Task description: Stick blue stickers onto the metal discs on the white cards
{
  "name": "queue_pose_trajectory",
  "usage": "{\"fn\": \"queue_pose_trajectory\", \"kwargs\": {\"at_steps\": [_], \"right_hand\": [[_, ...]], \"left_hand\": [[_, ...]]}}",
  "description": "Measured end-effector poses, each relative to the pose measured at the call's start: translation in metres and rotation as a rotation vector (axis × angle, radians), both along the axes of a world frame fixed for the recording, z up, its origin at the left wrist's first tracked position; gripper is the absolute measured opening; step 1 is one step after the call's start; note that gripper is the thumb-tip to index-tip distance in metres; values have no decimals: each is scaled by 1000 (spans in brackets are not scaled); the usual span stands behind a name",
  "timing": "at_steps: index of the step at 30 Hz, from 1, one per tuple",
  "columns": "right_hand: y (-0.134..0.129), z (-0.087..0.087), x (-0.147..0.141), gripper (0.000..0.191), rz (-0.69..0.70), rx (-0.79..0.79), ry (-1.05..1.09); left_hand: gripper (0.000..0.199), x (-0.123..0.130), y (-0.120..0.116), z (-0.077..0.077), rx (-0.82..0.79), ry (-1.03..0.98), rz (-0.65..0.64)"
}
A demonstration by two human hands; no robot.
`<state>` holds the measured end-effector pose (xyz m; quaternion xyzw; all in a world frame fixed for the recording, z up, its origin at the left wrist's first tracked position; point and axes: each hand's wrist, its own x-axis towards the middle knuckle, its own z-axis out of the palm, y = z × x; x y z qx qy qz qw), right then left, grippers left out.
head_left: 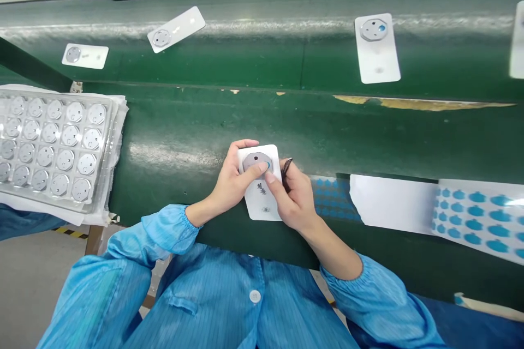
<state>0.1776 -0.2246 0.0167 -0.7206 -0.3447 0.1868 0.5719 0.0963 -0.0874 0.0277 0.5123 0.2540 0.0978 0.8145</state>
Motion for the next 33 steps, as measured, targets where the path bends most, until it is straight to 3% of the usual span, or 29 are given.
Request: {"fn": "queue_pose_trajectory", "kwargs": {"at_steps": [7, 14, 19, 22, 26, 28, 30, 33], "right_hand": [[1, 3, -2, 15, 34, 26, -57], [1, -1, -3, 15, -7, 21, -45], [3, 6, -4, 15, 40, -13, 8], [4, 11, -4, 14, 55, -60, -1], [6, 7, -2, 21, 102, -51, 36], [7, 3, -1, 30, 118, -17, 69], [6, 1, 1, 31, 72, -1, 97], [3, 6, 12, 28, -72, -11, 128]], "left_hand": [[55, -4, 1, -3, 212, -12, 19], [54, -2, 0, -6, -37, 65, 35], [39, -3, 3, -3, 64, 78, 37], [35, -5, 5, -5, 16, 32, 44], [33, -5, 11, -11, 111, 42, 153], [35, 2, 21, -13, 200, 43, 171], [47, 16, 42, -15, 248, -43, 95], [74, 48, 98, -16, 528, -262, -1]]}}
